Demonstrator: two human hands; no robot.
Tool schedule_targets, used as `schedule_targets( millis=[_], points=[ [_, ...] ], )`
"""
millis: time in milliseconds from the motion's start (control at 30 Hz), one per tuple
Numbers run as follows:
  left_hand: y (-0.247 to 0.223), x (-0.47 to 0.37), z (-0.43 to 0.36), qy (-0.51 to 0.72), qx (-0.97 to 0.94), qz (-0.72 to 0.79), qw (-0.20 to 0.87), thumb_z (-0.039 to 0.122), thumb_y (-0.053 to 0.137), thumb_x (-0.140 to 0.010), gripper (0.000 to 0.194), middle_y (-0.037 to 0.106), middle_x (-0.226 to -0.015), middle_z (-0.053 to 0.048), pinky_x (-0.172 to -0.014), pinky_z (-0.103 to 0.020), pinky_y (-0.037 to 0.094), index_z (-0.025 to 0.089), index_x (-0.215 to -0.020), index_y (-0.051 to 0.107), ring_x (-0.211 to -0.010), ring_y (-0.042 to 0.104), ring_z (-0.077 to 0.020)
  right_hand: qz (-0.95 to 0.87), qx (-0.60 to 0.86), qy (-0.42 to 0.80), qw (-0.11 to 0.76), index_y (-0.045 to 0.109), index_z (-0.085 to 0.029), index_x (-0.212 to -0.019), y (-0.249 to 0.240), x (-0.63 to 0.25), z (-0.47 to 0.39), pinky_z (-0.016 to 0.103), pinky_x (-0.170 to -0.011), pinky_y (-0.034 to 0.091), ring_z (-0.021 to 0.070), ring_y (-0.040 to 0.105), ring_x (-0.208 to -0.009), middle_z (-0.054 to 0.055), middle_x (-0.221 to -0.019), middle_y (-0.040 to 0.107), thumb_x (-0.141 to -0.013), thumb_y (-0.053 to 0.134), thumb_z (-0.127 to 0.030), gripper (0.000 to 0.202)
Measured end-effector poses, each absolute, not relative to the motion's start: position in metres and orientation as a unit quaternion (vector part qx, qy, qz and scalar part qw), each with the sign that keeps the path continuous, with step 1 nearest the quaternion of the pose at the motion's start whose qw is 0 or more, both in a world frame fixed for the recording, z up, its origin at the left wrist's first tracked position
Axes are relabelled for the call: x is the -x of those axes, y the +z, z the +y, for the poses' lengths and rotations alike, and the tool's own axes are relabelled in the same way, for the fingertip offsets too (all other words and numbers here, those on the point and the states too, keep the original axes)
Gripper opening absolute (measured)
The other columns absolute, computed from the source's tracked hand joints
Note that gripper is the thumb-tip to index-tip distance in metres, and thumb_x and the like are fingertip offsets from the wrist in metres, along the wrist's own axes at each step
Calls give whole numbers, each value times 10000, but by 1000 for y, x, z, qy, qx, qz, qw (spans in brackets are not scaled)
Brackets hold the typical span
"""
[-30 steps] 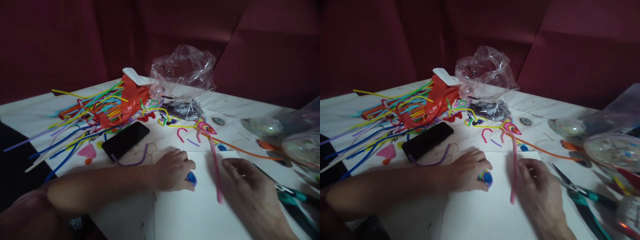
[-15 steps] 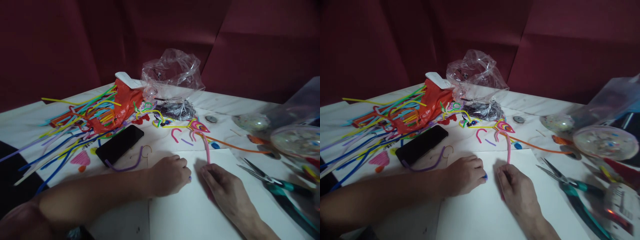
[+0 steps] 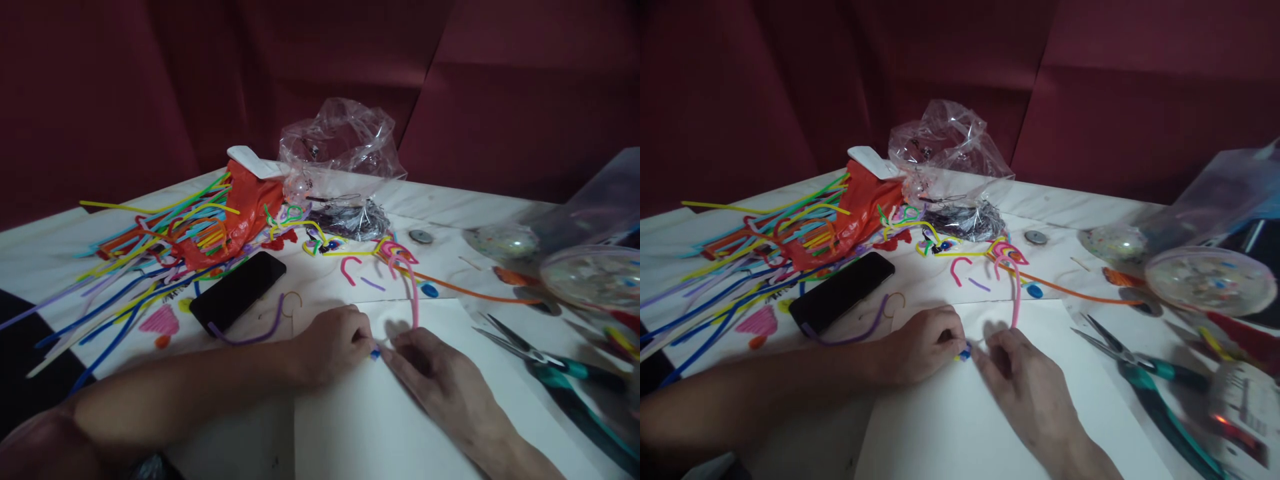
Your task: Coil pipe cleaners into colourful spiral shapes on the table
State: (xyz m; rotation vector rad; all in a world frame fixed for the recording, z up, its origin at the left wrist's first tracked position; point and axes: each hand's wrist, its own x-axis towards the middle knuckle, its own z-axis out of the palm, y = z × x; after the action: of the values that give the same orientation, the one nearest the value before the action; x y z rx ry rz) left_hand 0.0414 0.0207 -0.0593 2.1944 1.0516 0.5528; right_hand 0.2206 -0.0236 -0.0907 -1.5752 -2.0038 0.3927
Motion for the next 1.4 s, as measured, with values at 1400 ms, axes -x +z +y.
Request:
schedule_targets(
  millis=[1400],
  points=[
    [-49,-17,20,13,-966,253,60,231,570,-714,181,572,-870,-88,-772,-256,392,97,-836,566,-870,516,-191,-778,560,127,255,529,-216,-733,-91,-193,-20,175,-418,355,105,479,-470,-57,-573,498,-871,362,-365,263]
  ],
)
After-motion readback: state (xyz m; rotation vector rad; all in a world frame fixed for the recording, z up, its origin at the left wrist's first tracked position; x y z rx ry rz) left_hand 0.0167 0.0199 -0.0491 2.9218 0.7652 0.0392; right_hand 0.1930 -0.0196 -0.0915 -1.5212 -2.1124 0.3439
